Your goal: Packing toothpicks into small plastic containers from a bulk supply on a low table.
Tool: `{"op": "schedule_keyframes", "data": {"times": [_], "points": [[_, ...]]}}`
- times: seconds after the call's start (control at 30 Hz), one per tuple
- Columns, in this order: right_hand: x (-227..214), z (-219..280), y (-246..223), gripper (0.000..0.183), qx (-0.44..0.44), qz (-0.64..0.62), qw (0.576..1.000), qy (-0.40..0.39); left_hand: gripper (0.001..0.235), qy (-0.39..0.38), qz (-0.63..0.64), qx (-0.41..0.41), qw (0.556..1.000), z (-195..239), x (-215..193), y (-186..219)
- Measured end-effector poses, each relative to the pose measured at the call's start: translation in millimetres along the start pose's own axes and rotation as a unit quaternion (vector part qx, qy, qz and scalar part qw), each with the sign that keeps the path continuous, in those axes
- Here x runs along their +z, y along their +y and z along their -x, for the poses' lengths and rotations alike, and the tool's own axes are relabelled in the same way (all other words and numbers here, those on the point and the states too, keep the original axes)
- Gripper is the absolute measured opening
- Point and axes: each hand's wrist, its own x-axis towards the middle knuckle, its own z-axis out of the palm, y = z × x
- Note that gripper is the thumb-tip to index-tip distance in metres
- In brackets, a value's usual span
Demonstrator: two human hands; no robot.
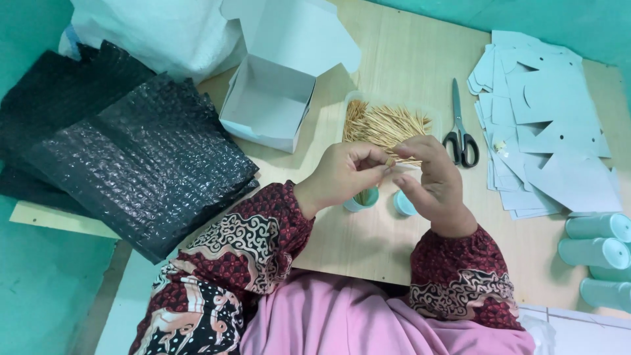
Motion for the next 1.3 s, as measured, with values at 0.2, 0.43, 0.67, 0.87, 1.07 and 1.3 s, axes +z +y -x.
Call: {"op": "schedule_keyframes", "data": {"times": [0.2,0.43,0.67,0.87,1.07,1.3], "points": [[6.9,8.0,3.4,0.02,0.011,-0.029,0.999,0.027,0.012,-0.006,-0.058,0.057,0.997,6.8,-0.9,-2.0],[9.7,2.9,-3.4,0.013,-0.014,0.033,0.999,0.031,0.018,-0.018,-0.095,0.086,0.992,9.5,-3.7,-6.6],[11.3,13.3,1.8,0.009,-0.012,0.081,0.996,0.028,0.02,-0.113,-0.197,0.119,0.967,7.1,-20.0,0.2],[16.6,19.9,6.2,0.013,-0.012,0.131,0.991,0.002,0.023,-0.175,-0.309,0.153,0.922,4.3,-36.2,-2.0],[19.6,21.0,5.2,0.015,0.0,0.17,0.985,-0.033,0.023,-0.201,-0.372,0.144,0.895,3.7,-41.7,-5.3],[20.4,24.6,6.4,0.017,0.019,0.228,0.97,-0.081,0.019,-0.229,-0.439,0.128,0.859,1.3,-46.5,-12.1]]}}
